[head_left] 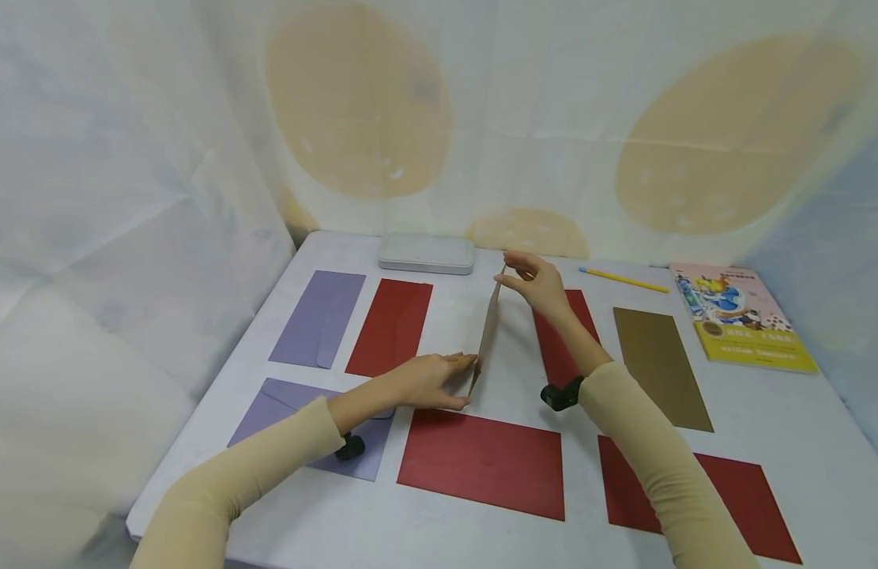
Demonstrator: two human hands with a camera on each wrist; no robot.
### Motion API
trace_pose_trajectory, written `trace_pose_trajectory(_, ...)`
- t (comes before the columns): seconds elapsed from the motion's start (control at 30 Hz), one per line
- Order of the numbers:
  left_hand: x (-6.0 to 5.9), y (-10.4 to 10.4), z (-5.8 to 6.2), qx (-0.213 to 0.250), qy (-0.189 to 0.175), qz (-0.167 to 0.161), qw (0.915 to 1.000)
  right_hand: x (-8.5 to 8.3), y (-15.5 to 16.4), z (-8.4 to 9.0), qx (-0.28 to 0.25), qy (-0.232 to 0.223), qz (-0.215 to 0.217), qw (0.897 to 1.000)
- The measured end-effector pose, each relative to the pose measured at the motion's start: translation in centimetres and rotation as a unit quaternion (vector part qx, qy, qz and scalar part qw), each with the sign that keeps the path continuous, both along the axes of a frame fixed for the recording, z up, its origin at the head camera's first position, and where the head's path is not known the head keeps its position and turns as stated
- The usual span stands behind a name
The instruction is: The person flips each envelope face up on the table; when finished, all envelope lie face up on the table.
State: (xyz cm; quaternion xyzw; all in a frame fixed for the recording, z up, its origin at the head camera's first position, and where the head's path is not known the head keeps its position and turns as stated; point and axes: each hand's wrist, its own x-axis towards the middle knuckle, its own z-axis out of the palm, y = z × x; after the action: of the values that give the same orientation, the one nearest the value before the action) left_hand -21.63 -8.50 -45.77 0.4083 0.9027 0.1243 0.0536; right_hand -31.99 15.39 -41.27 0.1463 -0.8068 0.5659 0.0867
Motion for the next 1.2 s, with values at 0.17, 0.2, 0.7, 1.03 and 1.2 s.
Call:
trace_pose_trajectory(0.17,1.1,-0.8,0.9,0.067,0.024,0.037,0.9968,0.1,-0.8,0.1,0.015,0.004,-0.004,1.0)
trace_pose_trajectory(0.2,1.4,-1.0,1.2,0.086,0.034,0.039,0.9949,0.2,-0.9,0.2,0.01,0.002,-0.002,1.0)
trace_pose_trajectory(0.7,3.8,-0.9,2.0,0.174,0.098,0.032,0.9793,-0.4,-2.8,-0.3,0.044,0.029,-0.013,0.999)
trace_pose_trajectory(1.03,4.2,-1.5,1.5,0.225,0.123,0.051,0.9652,0.1,-2.6,-0.7,0.042,0.031,0.004,0.999)
trace_pose_trajectory(1.2,4.3,-1.8,1.3,0.246,0.108,0.057,0.9616,0.6,-1.6,-1.2,0.063,0.02,0.011,0.998)
